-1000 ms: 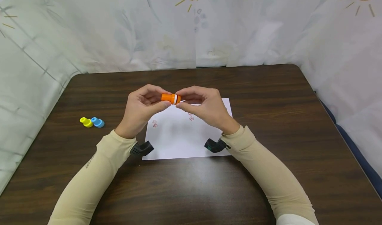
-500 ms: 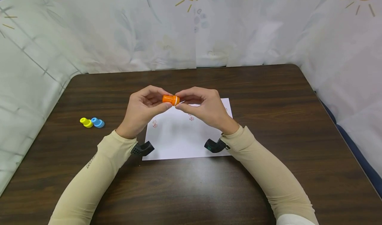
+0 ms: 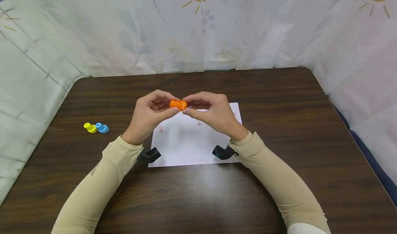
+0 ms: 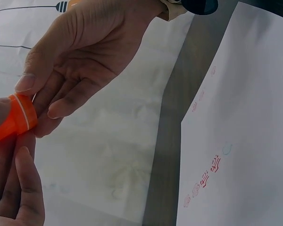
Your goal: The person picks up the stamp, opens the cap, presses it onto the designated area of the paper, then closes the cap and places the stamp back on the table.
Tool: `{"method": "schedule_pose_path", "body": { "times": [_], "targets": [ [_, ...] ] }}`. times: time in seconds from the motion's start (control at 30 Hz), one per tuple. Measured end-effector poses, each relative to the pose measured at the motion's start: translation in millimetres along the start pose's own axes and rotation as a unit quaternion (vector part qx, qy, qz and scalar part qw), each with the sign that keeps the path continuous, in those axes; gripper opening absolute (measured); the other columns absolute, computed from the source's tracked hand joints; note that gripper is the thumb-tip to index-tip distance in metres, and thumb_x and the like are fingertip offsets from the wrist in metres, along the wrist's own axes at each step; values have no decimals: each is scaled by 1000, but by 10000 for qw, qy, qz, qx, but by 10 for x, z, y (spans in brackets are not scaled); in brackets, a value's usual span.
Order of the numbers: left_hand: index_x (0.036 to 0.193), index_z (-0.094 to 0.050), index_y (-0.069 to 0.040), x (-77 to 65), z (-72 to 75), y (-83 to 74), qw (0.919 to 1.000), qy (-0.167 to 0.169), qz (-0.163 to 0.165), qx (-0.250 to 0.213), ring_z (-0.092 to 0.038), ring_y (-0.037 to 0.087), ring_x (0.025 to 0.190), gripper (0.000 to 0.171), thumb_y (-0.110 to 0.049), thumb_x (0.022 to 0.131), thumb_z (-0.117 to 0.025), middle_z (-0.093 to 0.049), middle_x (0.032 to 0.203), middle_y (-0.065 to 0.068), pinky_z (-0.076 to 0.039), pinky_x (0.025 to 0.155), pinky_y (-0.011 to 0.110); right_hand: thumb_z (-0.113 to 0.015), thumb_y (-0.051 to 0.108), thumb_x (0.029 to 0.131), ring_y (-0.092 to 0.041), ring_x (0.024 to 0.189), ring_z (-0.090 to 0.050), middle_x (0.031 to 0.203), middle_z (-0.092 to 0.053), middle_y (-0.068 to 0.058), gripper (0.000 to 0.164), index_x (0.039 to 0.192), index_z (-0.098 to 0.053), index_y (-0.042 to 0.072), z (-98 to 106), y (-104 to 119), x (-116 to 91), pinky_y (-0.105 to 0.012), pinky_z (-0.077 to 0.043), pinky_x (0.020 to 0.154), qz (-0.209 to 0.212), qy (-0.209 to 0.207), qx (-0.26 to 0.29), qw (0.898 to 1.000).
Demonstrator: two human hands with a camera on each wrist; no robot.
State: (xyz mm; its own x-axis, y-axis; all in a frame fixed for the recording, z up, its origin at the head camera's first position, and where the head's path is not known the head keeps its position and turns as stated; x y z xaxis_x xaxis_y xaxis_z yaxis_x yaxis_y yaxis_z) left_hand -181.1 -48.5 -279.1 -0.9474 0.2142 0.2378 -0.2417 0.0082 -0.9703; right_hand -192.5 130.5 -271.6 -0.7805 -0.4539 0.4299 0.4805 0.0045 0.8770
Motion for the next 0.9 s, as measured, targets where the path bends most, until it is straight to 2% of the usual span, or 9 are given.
{"method": "schedule_pose_path", "body": {
  "times": [0.43, 0.73, 0.9],
  "targets": [
    [113, -67, 3, -4, -1, -1, 10000, -25, -3, 85, -74, 17, 98, 30, 3, 86, -79, -73, 104, -2, -63, 95, 29, -81, -5, 84, -13, 90, -76, 108, -76, -20, 30, 113, -74, -5, 1, -10, -3, -31, -66, 86, -24, -10, -6, 10000],
    [112, -67, 1, -6, -5, -4, 9999, -38, 57, 156, -75, 18, 97, 29, 2, 86, -80, -74, 103, -3, -64, 93, 29, -81, -6, 83, -14, 91, -77, 110, -76, -19, 31, 113, -74, -3, 2, -35, -4, -34, -66, 87, -205, -12, 35, 9998],
    [111, -67, 2, -7, -8, -23, 9999, -12, 40, 113, -75, 18, 97, 29, 3, 86, -80, -74, 104, -3, -64, 93, 30, -82, -5, 83, -13, 91, -76, 111, -76, -18, 34, 115, -74, -2, 5, -45, -2, -32, -66, 87, -238, 11, -96, 9997]
  ]
}}
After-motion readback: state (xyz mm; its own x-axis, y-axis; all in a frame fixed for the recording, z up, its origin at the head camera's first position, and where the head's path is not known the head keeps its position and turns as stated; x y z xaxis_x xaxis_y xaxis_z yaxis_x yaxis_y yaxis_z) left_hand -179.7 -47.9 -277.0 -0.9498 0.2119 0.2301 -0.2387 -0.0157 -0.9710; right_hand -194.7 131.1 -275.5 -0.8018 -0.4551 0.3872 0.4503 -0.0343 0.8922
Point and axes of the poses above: each hand's wrist, its own x-axis towards the middle knuckle, its own z-axis out of the back of the hand, y = z × x, the point moved 7 cm from there along x, towards the middle knuckle
